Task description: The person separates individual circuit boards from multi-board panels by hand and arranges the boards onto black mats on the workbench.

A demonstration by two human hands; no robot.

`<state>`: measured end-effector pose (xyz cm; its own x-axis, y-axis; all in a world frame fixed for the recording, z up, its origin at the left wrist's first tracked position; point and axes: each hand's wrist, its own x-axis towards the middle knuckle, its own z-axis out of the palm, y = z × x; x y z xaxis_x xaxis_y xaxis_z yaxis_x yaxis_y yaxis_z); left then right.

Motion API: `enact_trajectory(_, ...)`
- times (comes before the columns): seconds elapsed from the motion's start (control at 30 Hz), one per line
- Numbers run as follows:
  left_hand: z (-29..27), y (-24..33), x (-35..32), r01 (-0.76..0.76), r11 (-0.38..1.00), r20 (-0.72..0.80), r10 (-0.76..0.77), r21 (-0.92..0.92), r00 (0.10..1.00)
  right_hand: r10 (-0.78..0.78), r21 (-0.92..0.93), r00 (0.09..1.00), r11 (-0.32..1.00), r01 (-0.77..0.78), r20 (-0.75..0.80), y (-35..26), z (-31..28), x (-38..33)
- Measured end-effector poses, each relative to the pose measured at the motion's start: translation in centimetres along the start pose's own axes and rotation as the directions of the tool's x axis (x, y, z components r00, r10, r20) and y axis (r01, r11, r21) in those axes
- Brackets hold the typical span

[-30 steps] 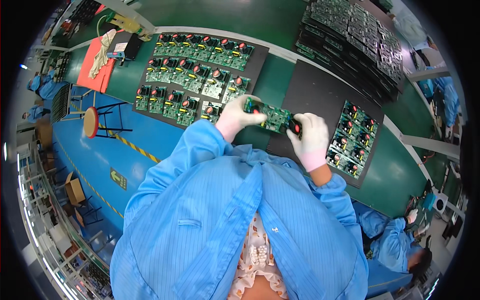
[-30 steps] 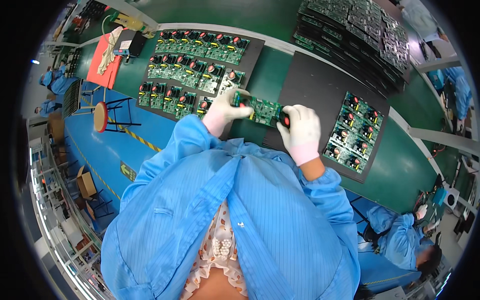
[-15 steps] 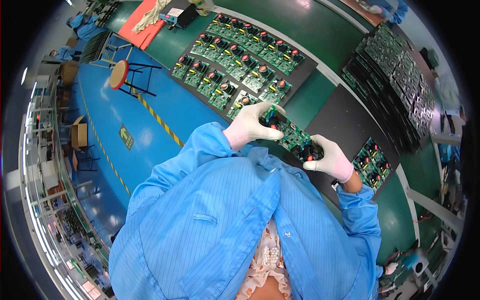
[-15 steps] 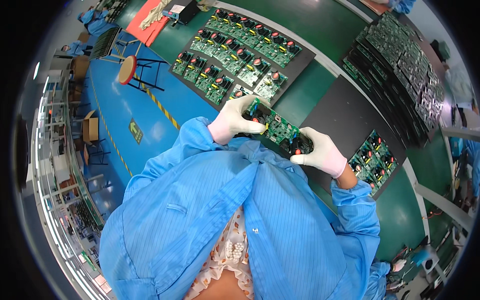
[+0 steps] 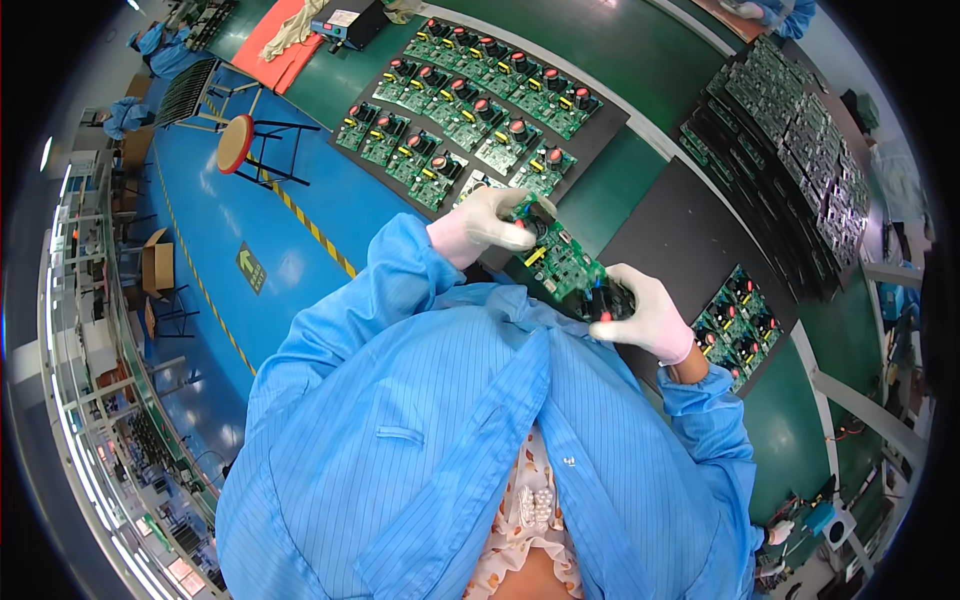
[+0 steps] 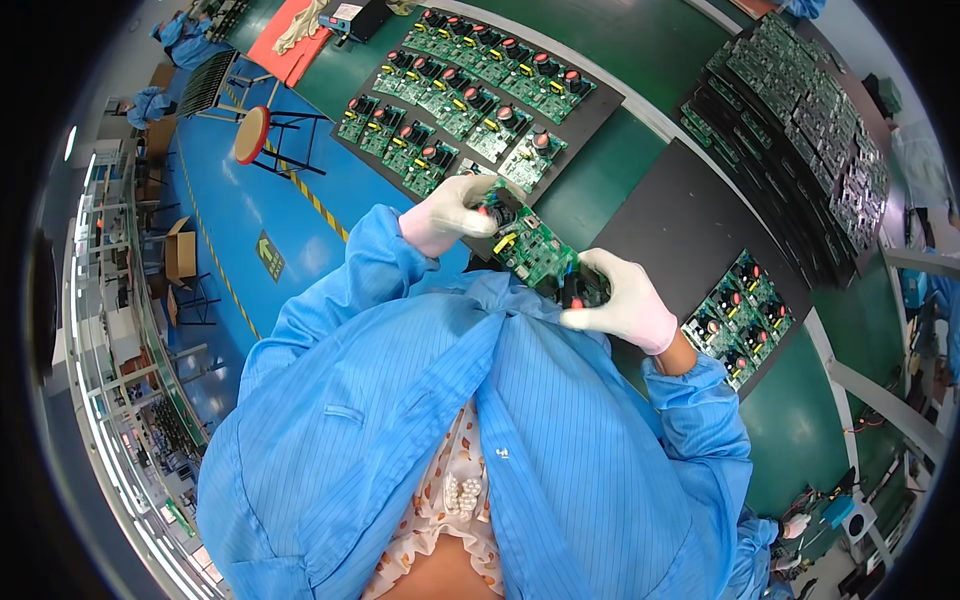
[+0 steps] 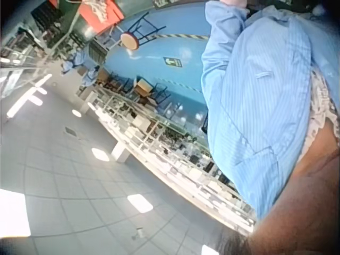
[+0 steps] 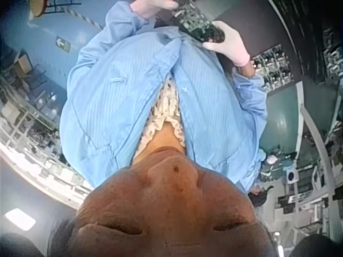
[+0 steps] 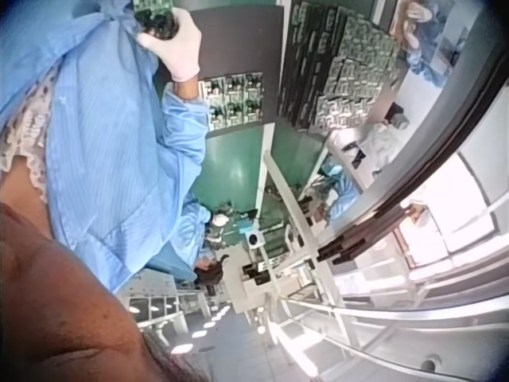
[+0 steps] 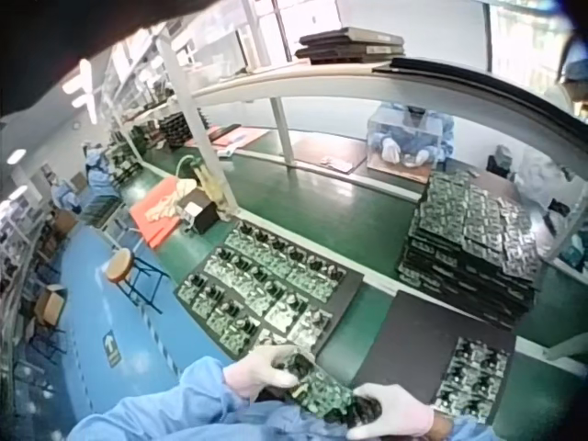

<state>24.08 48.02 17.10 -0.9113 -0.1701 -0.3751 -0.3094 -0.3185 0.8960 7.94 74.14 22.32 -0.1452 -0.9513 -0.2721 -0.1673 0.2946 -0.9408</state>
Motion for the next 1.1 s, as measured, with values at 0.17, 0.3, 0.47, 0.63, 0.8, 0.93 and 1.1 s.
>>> enact_trajectory(0.17,-3.2,1.3,1.4,0.030,0.994,-0.057,-0.024,0.106,0.998,-0.115,0.050,0.960,0.990,0.132,-0.256,2.3,-1.3,0.2)
enact_trajectory(0.3,-3.7,4.7,2.5,0.068,0.827,0.062,-0.123,0.557,0.990,0.230,0.413,0.779,0.910,0.041,-0.584,13.0,-4.5,0.5)
enact_trajectory(0.47,-5.0,2.0,4.8,-0.193,0.589,0.312,-0.106,0.785,0.944,0.407,0.152,0.617,0.893,-0.423,-0.673,20.7,-6.5,0.5)
enact_trajectory(0.63,-3.9,0.5,6.2,-0.179,0.301,0.248,-0.210,0.937,0.946,0.114,-0.237,0.374,0.597,-0.766,-0.920,21.1,-5.2,0.7)
enact_trajectory(0.8,-5.4,-2.0,6.4,-0.287,0.340,0.312,-0.018,0.895,0.950,-0.225,-0.478,0.522,0.771,-0.421,-0.823,12.9,-0.5,3.2)
enact_trajectory(0.93,-5.3,-3.0,6.0,-0.328,0.476,0.317,0.105,0.816,0.942,-0.264,-0.408,0.806,0.912,0.030,-0.529,5.8,7.7,8.7)
enact_trajectory(1.1,-4.6,-1.3,5.8,-0.113,0.640,0.250,-0.126,0.760,0.960,-0.457,-0.730,0.795,0.683,0.026,-0.399,5.3,11.3,12.9)
